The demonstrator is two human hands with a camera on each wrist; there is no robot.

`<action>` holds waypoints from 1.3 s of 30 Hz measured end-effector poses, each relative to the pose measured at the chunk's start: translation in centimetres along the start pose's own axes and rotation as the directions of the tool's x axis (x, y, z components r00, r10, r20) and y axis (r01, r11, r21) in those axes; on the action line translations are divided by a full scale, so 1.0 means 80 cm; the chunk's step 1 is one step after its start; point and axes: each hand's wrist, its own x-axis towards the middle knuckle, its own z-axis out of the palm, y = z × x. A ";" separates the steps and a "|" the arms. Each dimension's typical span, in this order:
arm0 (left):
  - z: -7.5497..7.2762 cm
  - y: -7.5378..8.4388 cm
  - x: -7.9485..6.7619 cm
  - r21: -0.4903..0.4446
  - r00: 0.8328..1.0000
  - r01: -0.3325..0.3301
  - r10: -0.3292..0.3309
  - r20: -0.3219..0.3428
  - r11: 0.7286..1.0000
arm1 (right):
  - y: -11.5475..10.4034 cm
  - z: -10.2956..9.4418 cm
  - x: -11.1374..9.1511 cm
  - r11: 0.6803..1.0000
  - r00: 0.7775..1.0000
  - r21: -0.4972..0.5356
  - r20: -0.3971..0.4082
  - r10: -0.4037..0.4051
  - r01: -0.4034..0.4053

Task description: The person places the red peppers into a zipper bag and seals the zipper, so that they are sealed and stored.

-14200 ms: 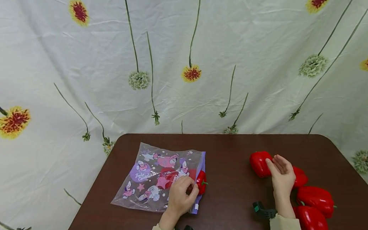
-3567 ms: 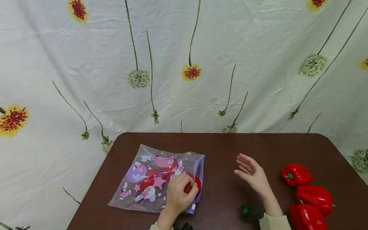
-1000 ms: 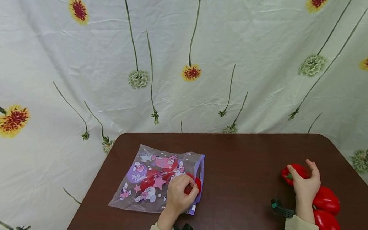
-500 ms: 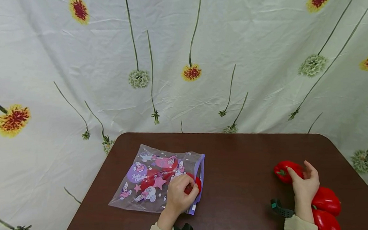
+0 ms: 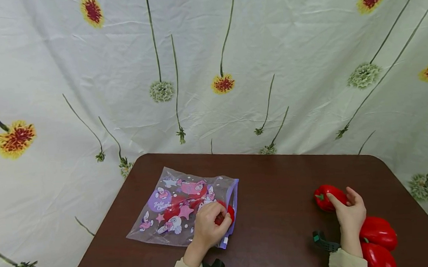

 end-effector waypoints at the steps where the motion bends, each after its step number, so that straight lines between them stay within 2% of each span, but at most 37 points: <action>1: 0.000 0.000 0.000 -0.001 1.000 0.001 -0.001 0.000 1.000 | 0.000 0.000 0.000 1.000 1.000 -0.014 0.002 0.000 0.000; 11: 0.000 0.000 -0.001 0.005 1.000 0.021 -0.021 0.013 1.000 | -0.001 -0.001 -0.001 0.998 0.997 -0.063 0.075 0.005 -0.001; 17: -0.001 0.000 -0.001 0.003 1.000 0.023 -0.023 0.013 1.000 | 0.001 0.005 -0.003 0.994 0.985 -0.107 0.174 -0.018 0.037; 21: -0.001 0.000 -0.001 0.001 1.000 0.027 -0.027 0.016 1.000 | 0.001 0.008 -0.004 0.991 0.958 -0.118 0.286 -0.027 0.063; 26: -0.001 0.000 0.000 -0.002 0.999 0.030 -0.030 0.019 1.000 | 0.001 0.010 -0.004 0.991 0.889 -0.116 0.457 -0.008 0.069; 29: -0.001 0.000 0.000 -0.002 0.999 0.028 -0.028 0.019 1.000 | 0.001 0.012 -0.004 0.989 0.861 -0.128 0.508 0.003 0.072; 33: -0.001 -0.001 0.000 -0.004 1.000 0.014 -0.014 0.010 1.000 | 0.000 0.017 -0.005 0.989 0.851 -0.124 0.524 -0.009 0.087; 39: -0.001 0.000 0.002 -0.011 1.000 -0.008 0.008 -0.003 1.000 | 0.003 0.027 -0.007 0.989 0.848 -0.104 0.528 -0.037 0.108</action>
